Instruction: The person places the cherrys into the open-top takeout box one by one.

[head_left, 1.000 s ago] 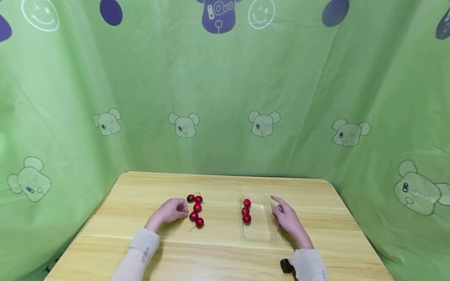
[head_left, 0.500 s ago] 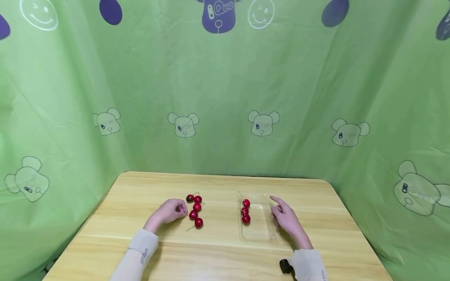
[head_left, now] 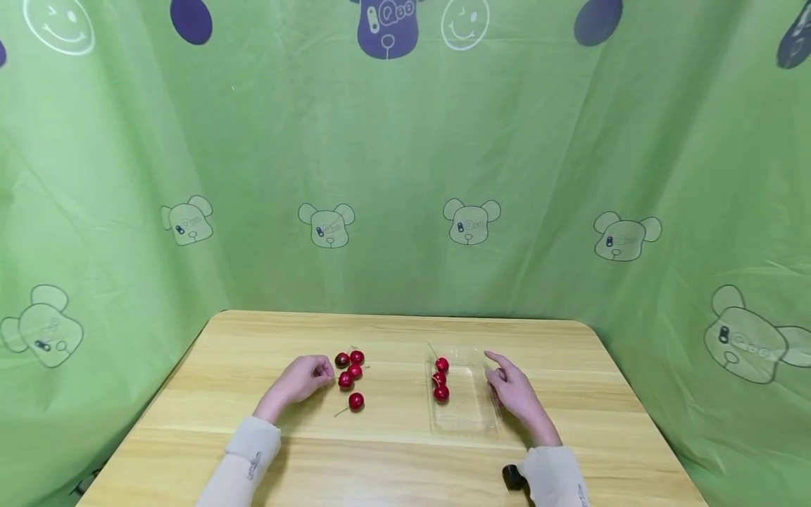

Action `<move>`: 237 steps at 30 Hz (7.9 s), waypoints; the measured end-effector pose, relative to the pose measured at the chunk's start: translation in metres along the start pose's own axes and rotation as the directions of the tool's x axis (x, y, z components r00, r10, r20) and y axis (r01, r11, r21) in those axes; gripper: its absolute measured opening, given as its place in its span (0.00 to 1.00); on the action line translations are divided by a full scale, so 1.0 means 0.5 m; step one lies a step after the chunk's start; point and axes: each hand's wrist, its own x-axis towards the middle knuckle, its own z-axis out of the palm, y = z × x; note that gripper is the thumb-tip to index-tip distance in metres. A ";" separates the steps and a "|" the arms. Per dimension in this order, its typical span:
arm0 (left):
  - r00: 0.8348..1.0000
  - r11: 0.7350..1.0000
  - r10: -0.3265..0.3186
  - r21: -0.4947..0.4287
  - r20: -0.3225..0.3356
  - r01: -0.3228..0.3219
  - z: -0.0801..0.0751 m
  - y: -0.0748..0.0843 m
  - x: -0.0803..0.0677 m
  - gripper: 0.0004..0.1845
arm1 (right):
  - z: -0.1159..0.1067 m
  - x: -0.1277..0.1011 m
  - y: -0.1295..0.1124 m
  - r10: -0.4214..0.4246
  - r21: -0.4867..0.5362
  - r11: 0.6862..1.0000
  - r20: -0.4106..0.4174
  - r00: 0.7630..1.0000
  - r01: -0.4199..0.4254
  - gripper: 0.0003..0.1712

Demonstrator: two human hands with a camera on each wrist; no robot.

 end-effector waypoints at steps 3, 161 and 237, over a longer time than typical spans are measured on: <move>1.000 1.000 0.019 -0.001 -0.015 -0.019 -0.001 0.002 0.000 0.04 | 0.000 -0.001 0.001 0.003 0.005 1.000 -0.001 1.000 -0.003 0.30; 0.966 0.956 0.257 -0.150 0.019 -0.251 0.205 0.280 0.060 0.05 | 0.002 -0.002 -0.008 -0.004 -0.009 1.000 0.008 1.000 0.004 0.30; 0.994 0.988 0.105 -0.109 -0.035 -0.108 0.044 0.063 -0.091 0.06 | 0.003 0.005 -0.009 -0.019 -0.035 0.999 0.014 1.000 0.019 0.30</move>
